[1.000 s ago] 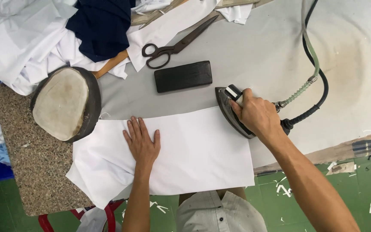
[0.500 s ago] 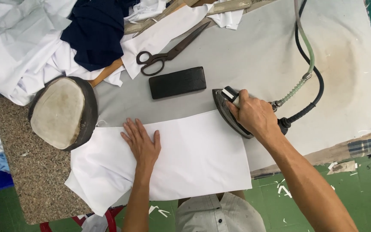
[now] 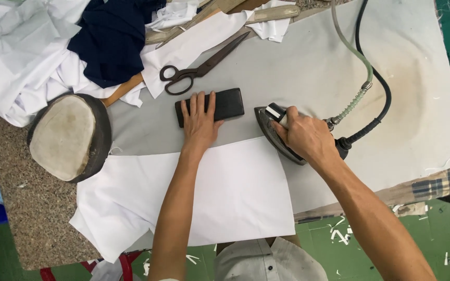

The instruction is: The person irons a white fabric piece on a work table using a steam iron, smoothing it out and pressing the edges. They then use scissors to trim loose threads from the fabric and continue ironing different sections.

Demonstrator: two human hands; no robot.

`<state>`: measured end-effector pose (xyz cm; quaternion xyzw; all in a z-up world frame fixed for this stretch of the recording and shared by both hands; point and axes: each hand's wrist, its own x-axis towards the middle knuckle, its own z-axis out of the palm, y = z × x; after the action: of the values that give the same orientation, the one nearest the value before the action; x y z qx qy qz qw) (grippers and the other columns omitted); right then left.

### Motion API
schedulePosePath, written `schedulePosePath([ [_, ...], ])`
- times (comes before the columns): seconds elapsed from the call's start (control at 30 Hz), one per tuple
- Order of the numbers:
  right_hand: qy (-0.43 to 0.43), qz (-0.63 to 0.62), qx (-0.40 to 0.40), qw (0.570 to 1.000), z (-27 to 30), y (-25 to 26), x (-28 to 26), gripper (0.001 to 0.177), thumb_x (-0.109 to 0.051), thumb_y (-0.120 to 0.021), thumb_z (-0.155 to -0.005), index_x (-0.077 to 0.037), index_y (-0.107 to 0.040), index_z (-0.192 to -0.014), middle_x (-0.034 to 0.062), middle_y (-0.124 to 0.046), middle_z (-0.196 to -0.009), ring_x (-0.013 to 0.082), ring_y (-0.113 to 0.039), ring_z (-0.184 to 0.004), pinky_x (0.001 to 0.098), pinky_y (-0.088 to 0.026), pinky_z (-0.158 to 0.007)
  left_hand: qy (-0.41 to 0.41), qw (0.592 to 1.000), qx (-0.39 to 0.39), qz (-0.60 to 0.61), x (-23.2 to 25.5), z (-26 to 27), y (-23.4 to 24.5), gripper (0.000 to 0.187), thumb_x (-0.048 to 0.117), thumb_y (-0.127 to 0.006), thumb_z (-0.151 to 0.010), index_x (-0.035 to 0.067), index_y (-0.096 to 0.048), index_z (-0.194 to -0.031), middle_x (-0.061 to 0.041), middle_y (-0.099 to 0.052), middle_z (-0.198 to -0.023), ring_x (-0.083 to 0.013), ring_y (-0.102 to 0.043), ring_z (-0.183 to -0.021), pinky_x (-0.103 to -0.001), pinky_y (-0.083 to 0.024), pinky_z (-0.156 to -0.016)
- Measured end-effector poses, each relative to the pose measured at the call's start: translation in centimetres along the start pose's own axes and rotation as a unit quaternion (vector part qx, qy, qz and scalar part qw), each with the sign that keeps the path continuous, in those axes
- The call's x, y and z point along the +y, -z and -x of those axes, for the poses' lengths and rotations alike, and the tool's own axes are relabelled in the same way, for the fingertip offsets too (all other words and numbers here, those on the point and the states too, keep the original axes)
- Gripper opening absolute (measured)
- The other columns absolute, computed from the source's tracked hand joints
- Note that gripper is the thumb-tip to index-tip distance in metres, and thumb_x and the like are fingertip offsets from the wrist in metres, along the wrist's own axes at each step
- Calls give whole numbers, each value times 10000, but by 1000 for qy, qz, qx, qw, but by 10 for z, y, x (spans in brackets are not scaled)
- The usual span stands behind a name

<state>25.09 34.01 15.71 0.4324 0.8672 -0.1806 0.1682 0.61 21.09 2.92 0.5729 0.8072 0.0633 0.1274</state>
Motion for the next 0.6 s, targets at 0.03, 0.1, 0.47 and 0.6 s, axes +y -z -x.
schedulePosePath([
  [0.03,7,3,0,1000,-5,2,7,474,-499,-473,-1061,-58,-624,-1153,204,-754,-804,349,-784,-786,440,-631,-713,7,1000,3,0,1,6,0,802,352,-698,-968,137,-293,-1627,-222,-306,-1607,-380,-216,-1520,-653,-41,-1229],
  [0.1,19,19,16,1000,-16,6,19,488,-510,-478,-1051,-54,-610,-1164,220,-755,-826,375,-781,-807,452,-622,-702,-3,998,44,46,5,20,-1,777,364,-768,-908,83,-440,-1554,-222,-463,-1356,-377,-391,-1298,-618,-205,-1191],
  [0.47,2,24,242,970,-100,2,129,551,-564,-611,-1102,-32,-648,-1239,205,-728,-870,386,-759,-790,446,-608,-643,-160,983,83,48,86,64,-57,704,469,-718,-871,206,-529,-1496,-244,-490,-1361,-406,-455,-1280,-611,-284,-1156],
  [0.6,17,110,299,948,-44,1,127,628,-412,-736,-965,18,-632,-1412,233,-655,-1296,402,-647,-1160,449,-530,-915,-114,988,106,23,27,37,-22,697,442,-736,-874,156,-550,-1483,-248,-488,-1381,-417,-445,-1294,-610,-276,-1157],
])
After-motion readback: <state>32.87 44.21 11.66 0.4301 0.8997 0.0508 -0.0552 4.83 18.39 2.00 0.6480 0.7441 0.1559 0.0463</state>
